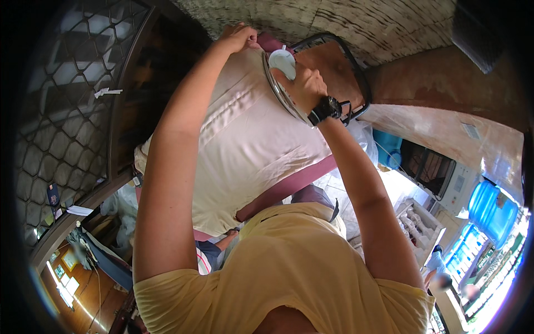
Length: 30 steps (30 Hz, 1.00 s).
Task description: The person irons a shirt on an ironing board, flipping and adjusting the garment to reach different sections.
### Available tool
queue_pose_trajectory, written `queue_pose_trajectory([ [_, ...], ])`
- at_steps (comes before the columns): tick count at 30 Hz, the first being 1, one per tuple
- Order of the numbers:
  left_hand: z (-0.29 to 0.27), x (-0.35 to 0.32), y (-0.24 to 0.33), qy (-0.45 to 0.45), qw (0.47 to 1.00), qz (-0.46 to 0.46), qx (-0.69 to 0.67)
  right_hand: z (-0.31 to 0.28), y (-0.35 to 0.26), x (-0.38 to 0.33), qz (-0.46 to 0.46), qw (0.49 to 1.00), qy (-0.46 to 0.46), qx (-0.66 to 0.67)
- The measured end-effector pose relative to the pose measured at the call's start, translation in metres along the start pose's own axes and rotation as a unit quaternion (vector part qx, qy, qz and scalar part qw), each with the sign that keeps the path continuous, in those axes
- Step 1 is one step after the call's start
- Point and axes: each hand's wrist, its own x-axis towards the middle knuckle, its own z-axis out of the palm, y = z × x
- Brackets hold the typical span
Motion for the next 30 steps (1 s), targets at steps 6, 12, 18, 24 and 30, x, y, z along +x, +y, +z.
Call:
queue_pose_trajectory([
  [6, 0.018, 0.002, -0.012, 0.045, 0.997, 0.022, -0.067, -0.004, 0.003, 0.014, 0.006, 0.996, -0.061, 0.070],
  [12, 0.023, -0.002, -0.009, 0.048, 0.973, -0.020, -0.224, 0.002, 0.003, 0.026, 0.025, 0.998, -0.058, 0.012],
  [18, 0.036, 0.000, -0.018, 0.088, 0.950, 0.006, -0.298, 0.007, 0.015, 0.030, -0.033, 0.997, -0.067, 0.019],
  [24, 0.040, 0.002, -0.018, 0.094, 0.943, 0.002, -0.320, 0.004, 0.017, 0.034, -0.048, 0.998, -0.038, 0.026],
  [30, 0.040, -0.014, -0.022, 0.083, 0.931, -0.060, -0.350, 0.030, 0.020, 0.045, -0.081, 0.995, -0.015, -0.062],
])
